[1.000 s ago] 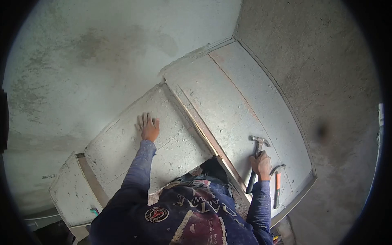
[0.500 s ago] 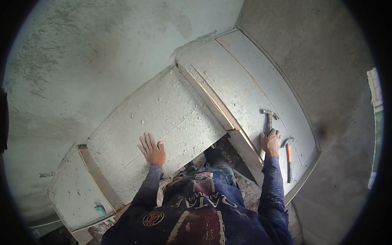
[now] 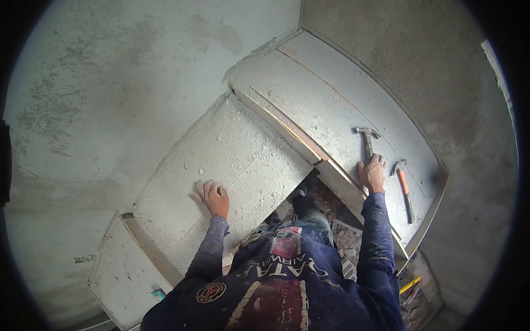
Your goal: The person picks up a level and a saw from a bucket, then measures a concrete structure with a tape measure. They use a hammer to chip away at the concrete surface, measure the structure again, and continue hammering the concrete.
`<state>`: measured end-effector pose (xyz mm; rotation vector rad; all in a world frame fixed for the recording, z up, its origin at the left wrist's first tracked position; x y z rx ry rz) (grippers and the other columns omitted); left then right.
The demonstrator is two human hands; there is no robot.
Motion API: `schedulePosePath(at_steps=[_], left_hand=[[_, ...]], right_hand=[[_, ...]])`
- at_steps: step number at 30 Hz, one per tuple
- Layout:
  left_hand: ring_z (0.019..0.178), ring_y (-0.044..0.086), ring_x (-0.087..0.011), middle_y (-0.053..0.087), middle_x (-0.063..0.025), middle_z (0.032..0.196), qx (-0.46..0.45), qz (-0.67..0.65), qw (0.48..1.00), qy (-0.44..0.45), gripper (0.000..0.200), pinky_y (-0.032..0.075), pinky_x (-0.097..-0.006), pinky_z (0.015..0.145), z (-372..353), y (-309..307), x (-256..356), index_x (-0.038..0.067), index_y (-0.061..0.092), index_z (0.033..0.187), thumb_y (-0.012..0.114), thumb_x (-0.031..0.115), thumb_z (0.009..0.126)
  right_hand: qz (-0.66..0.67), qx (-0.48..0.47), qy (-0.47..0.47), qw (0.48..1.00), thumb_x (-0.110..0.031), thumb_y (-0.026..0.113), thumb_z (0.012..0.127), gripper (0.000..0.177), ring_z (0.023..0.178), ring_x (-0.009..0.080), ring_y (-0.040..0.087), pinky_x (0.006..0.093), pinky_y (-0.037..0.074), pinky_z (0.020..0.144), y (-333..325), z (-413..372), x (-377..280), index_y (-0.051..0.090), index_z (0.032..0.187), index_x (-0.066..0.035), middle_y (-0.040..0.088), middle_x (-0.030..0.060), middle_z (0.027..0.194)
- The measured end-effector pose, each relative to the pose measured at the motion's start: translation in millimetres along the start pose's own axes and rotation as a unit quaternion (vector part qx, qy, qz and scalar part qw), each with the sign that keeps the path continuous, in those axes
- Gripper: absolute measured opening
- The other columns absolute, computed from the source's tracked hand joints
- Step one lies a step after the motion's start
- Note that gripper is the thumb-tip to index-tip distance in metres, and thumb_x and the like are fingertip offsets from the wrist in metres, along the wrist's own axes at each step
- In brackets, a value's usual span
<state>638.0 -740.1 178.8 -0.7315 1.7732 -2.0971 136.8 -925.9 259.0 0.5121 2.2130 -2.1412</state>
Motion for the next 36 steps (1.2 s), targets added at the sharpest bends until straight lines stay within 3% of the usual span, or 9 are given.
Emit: schedulePosePath(at_steps=[3,6,10,13,16,20,24,29,36], left_hand=[[0.089,0.070,-0.0281,0.070,-0.0076,0.086,0.046,-0.260,0.960,-0.089,0.015,0.054,-0.0429,0.080,38,-14,-5,0.009,0.067,0.077,0.072,0.021,0.084],[0.049,0.059,-0.0285,0.061,-0.0064,0.061,0.194,-0.216,0.957,0.020,0.022,0.043,-0.0404,0.048,86,-60,9,0.009,0.059,0.068,0.072,0.019,0.082],[0.044,0.048,-0.0279,0.047,-0.0053,0.053,0.324,-0.134,0.925,0.144,0.027,0.037,-0.0418,0.047,158,-147,40,0.010,0.045,0.063,0.065,0.008,0.080],[0.063,0.055,-0.0246,0.049,-0.0055,0.068,0.352,-0.129,0.906,0.197,0.020,0.041,-0.0401,0.057,208,-207,72,0.010,0.048,0.073,0.067,0.005,0.078],[0.092,0.060,-0.0243,0.059,-0.0047,0.089,0.421,-0.016,0.848,0.322,0.011,0.047,-0.0416,0.088,252,-255,111,0.009,0.059,0.086,0.069,0.007,0.082],[0.145,0.030,-0.0312,0.050,-0.0027,0.140,0.518,0.034,0.782,0.344,0.040,0.023,-0.0607,0.117,313,-303,157,0.022,0.062,0.126,0.070,0.024,0.087],[0.147,0.024,-0.0310,0.047,-0.0031,0.145,0.549,0.156,0.782,0.252,0.045,0.010,-0.0677,0.117,369,-319,182,0.023,0.058,0.130,0.063,0.036,0.088],[0.149,0.023,-0.0337,0.042,-0.0042,0.152,0.535,0.345,0.766,0.091,0.050,0.006,-0.0704,0.117,385,-304,187,0.028,0.053,0.139,0.055,0.044,0.092],[0.153,0.011,-0.0361,0.023,-0.0088,0.164,0.523,0.218,0.809,0.158,0.064,0.004,-0.0731,0.115,383,-307,188,0.017,0.039,0.151,0.054,0.028,0.090]], right_hand=[[0.015,-0.005,-0.019,1.000,-0.026,0.071,0.079,0.048,0.117,0.0473,0.053,0.0528,0.041,0.101,-2,-4,10,0.056,0.113,0.006,0.058,0.0334,0.119],[-0.004,-0.021,-0.035,0.999,-0.021,0.072,0.075,0.038,0.099,0.0477,0.061,0.0504,0.050,0.082,-12,-9,17,0.057,0.100,0.004,0.062,0.0292,0.105],[0.067,-0.082,-0.020,0.994,-0.015,0.070,0.074,0.032,0.069,0.0409,0.065,0.0443,0.053,0.061,-16,-18,17,0.054,0.095,0.003,0.064,0.0214,0.081],[0.495,-0.220,0.146,0.828,-0.010,0.067,0.085,0.029,0.059,0.0135,0.061,0.0308,0.050,0.047,-47,-38,-30,0.049,0.105,0.000,0.058,0.0064,0.073],[0.554,-0.182,0.138,0.800,-0.011,0.067,0.086,0.027,0.055,0.0130,0.058,0.0282,0.047,0.046,-34,-23,-21,0.051,0.105,-0.001,0.059,0.0062,0.073],[0.490,-0.125,0.108,0.856,-0.018,0.067,0.087,0.031,0.056,0.0103,0.055,0.0266,0.044,0.050,-19,-4,-18,0.059,0.112,0.000,0.059,0.0025,0.070],[0.439,-0.117,0.084,0.887,-0.023,0.069,0.086,0.041,0.058,0.0095,0.053,0.0275,0.043,0.053,-11,19,-26,0.060,0.117,0.002,0.057,0.0011,0.069],[0.107,0.045,-0.081,0.990,-0.019,0.071,0.079,0.048,0.111,0.0395,0.052,0.0485,0.040,0.096,-19,38,-41,0.058,0.122,0.001,0.060,0.0229,0.111],[0.084,-0.031,-0.094,0.992,-0.018,0.072,0.080,0.043,0.107,0.0413,0.053,0.0494,0.042,0.092,-5,93,-44,0.054,0.115,0.001,0.059,0.0220,0.110]])
Point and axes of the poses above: each hand's wrist, its own z-axis towards the middle knuckle, its own y-axis out of the palm, x = y × z, the point moved 4 cm from there along z, towards the middle knuckle
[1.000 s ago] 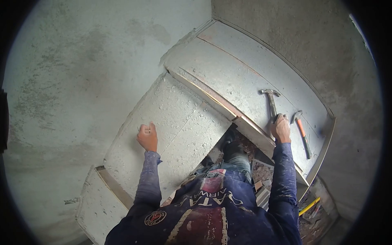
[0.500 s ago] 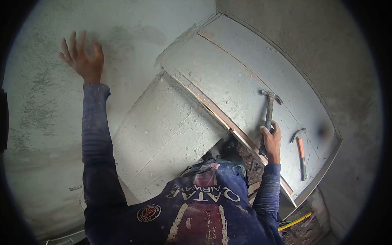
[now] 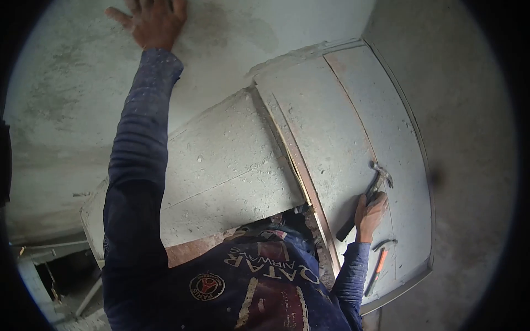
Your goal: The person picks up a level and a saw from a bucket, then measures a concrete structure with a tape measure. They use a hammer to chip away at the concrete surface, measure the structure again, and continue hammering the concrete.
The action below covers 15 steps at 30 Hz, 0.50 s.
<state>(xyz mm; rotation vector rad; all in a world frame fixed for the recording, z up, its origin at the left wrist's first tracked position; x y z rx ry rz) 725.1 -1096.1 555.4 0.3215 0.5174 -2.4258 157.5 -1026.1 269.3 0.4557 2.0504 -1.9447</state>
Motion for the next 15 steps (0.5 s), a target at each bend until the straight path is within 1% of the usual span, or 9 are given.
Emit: schedulePosePath(at_steps=[4,6,7,8,10,11,12,14,15], left_hand=[[0.153,0.012,-0.0378,0.020,-0.0106,0.165,0.007,-0.035,0.999,0.012,0.069,0.007,-0.0742,0.114,1,-3,-1,0.016,0.037,0.151,0.057,0.031,0.087],[0.152,0.017,-0.0383,0.024,-0.0122,0.164,0.045,-0.105,0.993,0.013,0.076,0.008,-0.0717,0.116,-2,-12,-5,0.012,0.032,0.154,0.059,0.030,0.085],[0.152,0.015,-0.0381,0.022,-0.0124,0.164,0.028,-0.148,0.989,0.008,0.079,0.008,-0.0712,0.116,-3,-15,-4,0.013,0.031,0.154,0.061,0.029,0.083],[0.153,0.009,-0.0378,0.018,-0.0118,0.166,0.001,-0.187,0.982,-0.006,0.084,0.005,-0.0704,0.117,-5,-17,-6,0.013,0.030,0.155,0.064,0.031,0.081],[0.144,0.031,-0.0323,0.053,-0.0093,0.140,0.036,-0.285,0.954,-0.085,0.039,0.013,-0.0628,0.120,-33,-13,11,0.012,0.066,0.117,0.068,0.030,0.082],[0.140,0.037,-0.0357,0.055,-0.0127,0.138,-0.013,-0.291,0.952,-0.091,0.042,0.017,-0.0610,0.120,-55,-21,25,0.012,0.065,0.122,0.064,0.033,0.086],[0.136,0.043,-0.0392,0.058,-0.0161,0.135,-0.062,-0.298,0.948,-0.097,0.045,0.020,-0.0593,0.120,-82,-41,40,0.011,0.063,0.127,0.060,0.036,0.090],[0.131,0.049,-0.0377,0.061,-0.0207,0.128,-0.157,-0.490,0.832,-0.209,0.042,0.025,-0.0552,0.119,-153,-108,60,0.005,0.063,0.125,0.065,0.027,0.089],[0.131,0.049,-0.0363,0.061,-0.0202,0.128,-0.186,-0.503,0.812,-0.228,0.039,0.028,-0.0546,0.117,-196,-140,66,0.005,0.063,0.124,0.064,0.024,0.090]], right_hand=[[0.073,-0.081,-0.042,0.993,-0.023,0.073,0.083,0.034,0.081,0.0373,0.064,0.0443,0.051,0.075,-3,32,35,0.062,0.098,0.005,0.065,0.0236,0.095],[0.085,-0.055,-0.108,0.989,-0.020,0.071,0.087,0.032,0.083,0.0330,0.067,0.0412,0.054,0.075,-19,30,25,0.063,0.104,0.006,0.068,0.0223,0.097],[0.055,0.040,-0.173,0.983,-0.016,0.070,0.084,0.026,0.076,0.0271,0.063,0.0375,0.052,0.068,-23,26,25,0.064,0.102,0.002,0.066,0.0155,0.086],[0.057,0.042,-0.197,0.978,-0.016,0.070,0.084,0.026,0.076,0.0271,0.063,0.0375,0.052,0.068,-29,26,4,0.064,0.102,0.002,0.066,0.0155,0.086],[0.042,-0.006,-0.174,0.984,-0.011,0.066,0.082,0.022,0.067,0.0210,0.055,0.0351,0.048,0.062,-47,8,-31,0.064,0.101,0.000,0.058,0.0088,0.075],[0.084,-0.017,-0.183,0.979,-0.008,0.062,0.080,0.020,0.061,0.0179,0.046,0.0338,0.044,0.059,-43,4,-40,0.064,0.099,-0.003,0.049,0.0050,0.069],[0.123,-0.006,-0.236,0.964,-0.008,0.060,0.081,0.021,0.060,0.0179,0.049,0.0336,0.044,0.059,-44,-12,-69,0.064,0.101,-0.002,0.051,0.0060,0.068],[0.120,-0.108,-0.249,0.955,-0.002,0.058,0.079,0.024,0.065,0.0167,0.055,0.0325,0.047,0.061,-33,-34,-111,0.064,0.102,-0.001,0.055,0.0068,0.072],[0.134,-0.120,-0.295,0.938,-0.002,0.058,0.078,0.027,0.066,0.0164,0.056,0.0325,0.047,0.061,-19,-44,-125,0.064,0.105,-0.001,0.056,0.0067,0.073]])
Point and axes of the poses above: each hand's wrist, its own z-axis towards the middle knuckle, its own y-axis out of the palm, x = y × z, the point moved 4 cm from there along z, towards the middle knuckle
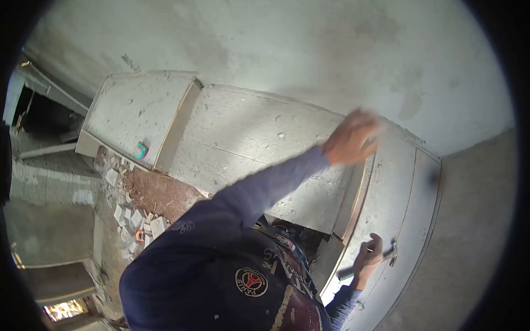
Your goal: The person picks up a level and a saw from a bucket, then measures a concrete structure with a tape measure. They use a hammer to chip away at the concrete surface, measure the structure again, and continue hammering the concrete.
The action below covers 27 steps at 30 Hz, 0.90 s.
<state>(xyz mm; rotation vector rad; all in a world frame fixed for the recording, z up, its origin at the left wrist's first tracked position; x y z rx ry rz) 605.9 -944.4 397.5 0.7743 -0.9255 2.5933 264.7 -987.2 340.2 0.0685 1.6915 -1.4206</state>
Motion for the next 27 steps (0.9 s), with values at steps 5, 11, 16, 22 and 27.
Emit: schedulePosePath(at_steps=[5,11,16,22,27], left_hand=[[0.119,0.057,-0.0346,0.066,-0.0160,0.115,0.075,0.065,0.970,-0.222,0.031,0.042,-0.0468,0.105,-220,-118,-60,0.006,0.068,0.112,0.072,0.018,0.084],[0.127,0.049,-0.0392,0.055,-0.0230,0.133,0.148,0.457,0.727,-0.490,0.052,0.038,-0.0478,0.109,-375,-406,-127,0.001,0.055,0.129,0.069,0.022,0.084],[0.109,0.063,-0.0434,0.066,-0.0262,0.115,0.003,0.396,0.652,-0.647,0.078,0.052,-0.0509,0.091,-483,-507,-185,-0.001,0.050,0.136,0.082,0.034,0.074],[0.087,0.068,-0.0296,0.070,-0.0161,0.097,0.118,0.381,0.768,-0.502,0.066,0.057,-0.0409,0.074,-422,-488,-139,0.003,0.062,0.124,0.088,0.031,0.071],[0.061,0.059,-0.0065,0.062,-0.0003,0.074,0.094,-0.008,0.844,-0.529,0.042,0.050,-0.0235,0.052,-324,-330,-108,0.005,0.066,0.093,0.086,0.039,0.079]], right_hand=[[-0.028,-0.167,-0.054,0.984,0.004,0.059,0.074,0.037,0.070,0.0178,0.058,0.0324,0.048,0.062,85,-9,-62,0.063,0.110,-0.002,0.059,0.0101,0.089],[0.051,-0.312,-0.144,0.938,-0.002,0.060,0.078,0.039,0.089,0.0268,0.069,0.0353,0.057,0.070,153,-20,-125,0.059,0.117,-0.001,0.061,0.0170,0.115],[0.012,-0.367,-0.182,0.912,-0.011,0.065,0.086,0.033,0.093,0.0304,0.070,0.0377,0.058,0.070,184,-18,-169,0.060,0.117,0.000,0.065,0.0196,0.113],[0.084,-0.362,-0.196,0.907,-0.011,0.067,0.088,0.034,0.088,0.0275,0.070,0.0363,0.058,0.074,212,-17,-238,0.059,0.119,0.000,0.067,0.0182,0.107],[0.144,-0.392,-0.219,0.882,-0.006,0.074,0.083,0.053,0.101,0.0260,0.067,0.0373,0.057,0.083,253,-33,-309,0.051,0.131,-0.003,0.061,0.0156,0.118]])
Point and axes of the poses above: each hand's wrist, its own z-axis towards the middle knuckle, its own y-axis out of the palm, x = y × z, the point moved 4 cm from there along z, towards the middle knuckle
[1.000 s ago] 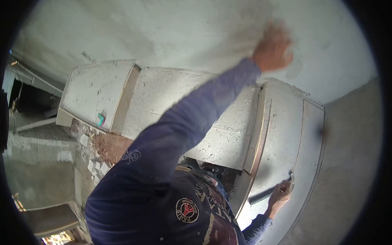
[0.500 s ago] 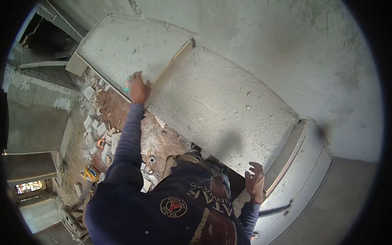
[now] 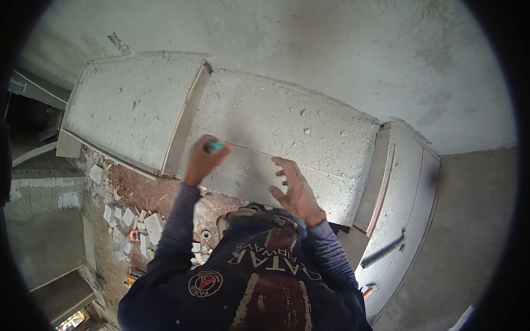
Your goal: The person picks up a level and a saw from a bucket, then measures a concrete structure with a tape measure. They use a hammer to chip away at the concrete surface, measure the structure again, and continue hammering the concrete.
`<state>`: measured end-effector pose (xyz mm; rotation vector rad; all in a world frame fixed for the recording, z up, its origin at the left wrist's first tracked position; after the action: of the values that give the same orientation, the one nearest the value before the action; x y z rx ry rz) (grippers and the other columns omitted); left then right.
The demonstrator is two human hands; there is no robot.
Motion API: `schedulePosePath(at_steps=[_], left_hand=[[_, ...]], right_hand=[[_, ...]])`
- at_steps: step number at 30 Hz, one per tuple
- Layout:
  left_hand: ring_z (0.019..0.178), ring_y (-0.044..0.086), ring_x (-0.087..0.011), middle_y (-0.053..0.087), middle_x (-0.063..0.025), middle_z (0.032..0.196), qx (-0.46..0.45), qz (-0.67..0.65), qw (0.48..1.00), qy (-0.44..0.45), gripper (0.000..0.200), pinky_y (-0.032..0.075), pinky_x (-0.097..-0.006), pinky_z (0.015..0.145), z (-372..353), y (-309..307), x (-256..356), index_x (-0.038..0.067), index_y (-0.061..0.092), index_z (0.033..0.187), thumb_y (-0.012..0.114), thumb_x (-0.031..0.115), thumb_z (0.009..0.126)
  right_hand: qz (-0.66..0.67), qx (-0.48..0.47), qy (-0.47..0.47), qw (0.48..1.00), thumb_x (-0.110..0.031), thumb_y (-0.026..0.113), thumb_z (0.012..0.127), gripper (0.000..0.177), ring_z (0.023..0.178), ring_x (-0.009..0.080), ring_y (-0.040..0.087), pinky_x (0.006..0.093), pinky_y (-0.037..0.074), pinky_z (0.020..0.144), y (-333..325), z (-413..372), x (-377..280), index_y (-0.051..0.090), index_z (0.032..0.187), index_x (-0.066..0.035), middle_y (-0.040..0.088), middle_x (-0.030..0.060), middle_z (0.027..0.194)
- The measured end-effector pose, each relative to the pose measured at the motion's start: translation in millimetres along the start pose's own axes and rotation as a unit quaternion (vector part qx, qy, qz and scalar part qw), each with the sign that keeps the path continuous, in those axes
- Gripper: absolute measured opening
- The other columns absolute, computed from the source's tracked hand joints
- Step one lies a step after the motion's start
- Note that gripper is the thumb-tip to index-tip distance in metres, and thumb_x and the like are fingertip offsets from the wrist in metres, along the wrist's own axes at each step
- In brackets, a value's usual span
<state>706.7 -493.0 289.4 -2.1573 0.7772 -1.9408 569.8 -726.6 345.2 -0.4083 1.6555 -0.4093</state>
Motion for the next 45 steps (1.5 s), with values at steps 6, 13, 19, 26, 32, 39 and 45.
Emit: schedulePosePath(at_steps=[6,13,19,26,32,39,45], left_hand=[[0.078,0.066,-0.0132,0.068,-0.0098,0.084,-0.158,-0.187,0.964,-0.107,0.034,0.053,-0.0280,0.070,-23,136,0,-0.003,0.068,0.090,0.082,0.027,0.080],[0.083,0.067,-0.0137,0.069,-0.0080,0.091,-0.265,-0.231,0.936,-0.034,0.029,0.054,-0.0264,0.074,12,140,1,-0.005,0.065,0.102,0.075,0.019,0.090],[0.083,0.068,-0.0163,0.068,-0.0072,0.092,-0.237,-0.340,0.905,-0.096,0.014,0.057,-0.0296,0.076,100,115,-37,0.000,0.063,0.102,0.069,0.009,0.093],[0.080,0.061,-0.0133,0.066,0.0019,0.092,0.055,-0.649,0.755,-0.076,0.016,0.053,-0.0326,0.077,259,45,-93,0.009,0.065,0.111,0.064,0.008,0.096],[0.088,0.058,-0.0131,0.064,0.0022,0.100,0.181,-0.612,0.759,-0.126,0.035,0.049,-0.0347,0.085,301,55,-92,0.008,0.059,0.131,0.066,0.013,0.098],[0.107,0.059,-0.0189,0.065,-0.0036,0.114,0.228,-0.604,0.759,-0.086,0.040,0.049,-0.0398,0.096,309,59,-95,0.003,0.056,0.135,0.066,0.011,0.097],[0.097,0.064,-0.0176,0.067,-0.0043,0.104,0.147,-0.588,0.789,0.099,0.016,0.053,-0.0341,0.089,332,53,-151,0.007,0.064,0.111,0.060,0.014,0.098]], right_hand=[[-0.094,-0.043,-0.079,0.992,-0.019,0.083,0.077,0.069,0.113,0.0332,0.061,0.0431,0.051,0.095,17,34,46,0.047,0.134,-0.008,0.059,0.0164,0.123],[-0.123,-0.039,0.048,0.991,-0.039,0.082,0.080,0.057,0.096,0.0384,0.067,0.0445,0.053,0.082,1,46,72,0.052,0.115,-0.005,0.065,0.0190,0.107],[-0.269,0.023,0.048,0.962,-0.045,0.075,0.084,0.046,0.083,0.0383,0.067,0.0489,0.053,0.074,-67,67,112,0.058,0.102,-0.007,0.068,0.0155,0.089],[-0.414,0.123,0.124,0.893,-0.027,0.064,0.090,0.023,0.086,0.0437,0.063,0.0515,0.050,0.075,-208,36,181,0.062,0.101,-0.008,0.066,0.0205,0.091],[-0.439,0.165,0.134,0.873,-0.022,0.060,0.093,0.018,0.087,0.0436,0.060,0.0528,0.047,0.077,-221,63,169,0.063,0.100,-0.005,0.064,0.0203,0.094],[-0.443,0.186,0.128,0.868,-0.024,0.061,0.094,0.019,0.092,0.0433,0.060,0.0525,0.046,0.080,-228,80,186,0.063,0.100,-0.005,0.064,0.0186,0.096],[-0.431,0.195,0.120,0.873,-0.028,0.061,0.095,0.022,0.097,0.0406,0.060,0.0501,0.047,0.081,-240,86,212,0.062,0.097,-0.006,0.065,0.0165,0.098]])
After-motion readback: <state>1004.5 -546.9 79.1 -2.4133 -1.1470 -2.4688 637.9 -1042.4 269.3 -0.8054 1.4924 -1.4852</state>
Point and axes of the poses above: each hand's wrist, its own z-axis towards the middle knuckle, its own y-axis out of the palm, x = y × z, the point moved 4 cm from there along z, towards the middle knuckle
